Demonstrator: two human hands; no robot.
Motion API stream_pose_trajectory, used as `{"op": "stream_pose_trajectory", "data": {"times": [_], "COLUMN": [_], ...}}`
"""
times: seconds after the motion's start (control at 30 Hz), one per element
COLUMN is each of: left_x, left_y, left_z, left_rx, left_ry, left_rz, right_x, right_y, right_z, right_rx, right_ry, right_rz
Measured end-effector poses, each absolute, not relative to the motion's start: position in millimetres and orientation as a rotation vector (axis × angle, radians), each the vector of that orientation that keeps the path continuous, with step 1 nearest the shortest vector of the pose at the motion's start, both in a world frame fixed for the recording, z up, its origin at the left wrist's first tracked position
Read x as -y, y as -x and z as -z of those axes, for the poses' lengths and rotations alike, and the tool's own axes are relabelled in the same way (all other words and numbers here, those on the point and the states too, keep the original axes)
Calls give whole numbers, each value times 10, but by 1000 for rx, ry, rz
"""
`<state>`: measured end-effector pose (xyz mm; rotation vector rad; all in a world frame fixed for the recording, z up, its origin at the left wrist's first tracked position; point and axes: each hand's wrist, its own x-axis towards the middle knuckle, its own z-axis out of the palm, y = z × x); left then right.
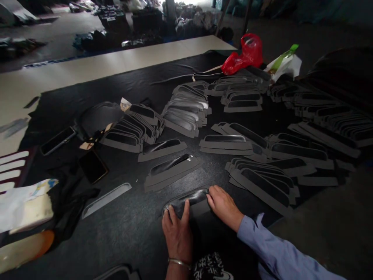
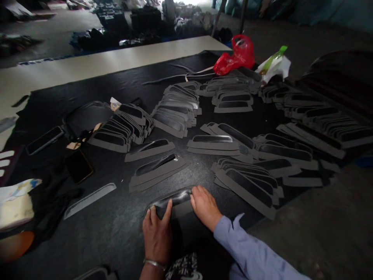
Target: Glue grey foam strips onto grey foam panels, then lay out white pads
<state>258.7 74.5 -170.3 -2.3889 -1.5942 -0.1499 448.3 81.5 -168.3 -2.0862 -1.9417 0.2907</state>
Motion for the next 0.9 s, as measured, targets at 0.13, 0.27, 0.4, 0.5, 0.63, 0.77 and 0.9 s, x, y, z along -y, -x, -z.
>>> {"op": "stream_pose_trajectory", "data": {"times": [0.13,0.27,0.4,0.5,0.63,0.77,0.9], "left_x": [-745,-739,-722,-710,-712,-720,-718], "left_y": [-2594,-2597,-2621,-2651,-2667,-2677,-2689], "left_z": [1702,1714,1719,1703,1668,1633,1621], "left_rx": [1611,1629,1672,1738,1738,1769,1785], "left_ry": [2388,2381,2385,2368,2380,2365,2371], "left_rz": [150,137,132,139,168,169,185], "right_x": [-838,-856,-885,-983,-1251,-1499,-1578], "right_y": [-4485,-4476,-4558,-4652,-4581,-4322,-4191], "right_z": [1661,1629,1539,1416,1336,1497,1686], "right_rx": [1963,1982,1968,1931,2000,2278,2485], "right_ry": [2106,2134,2182,2154,1967,1772,1682], "right_rz": [-365,-420,-533,-516,-210,-4,-27]}}
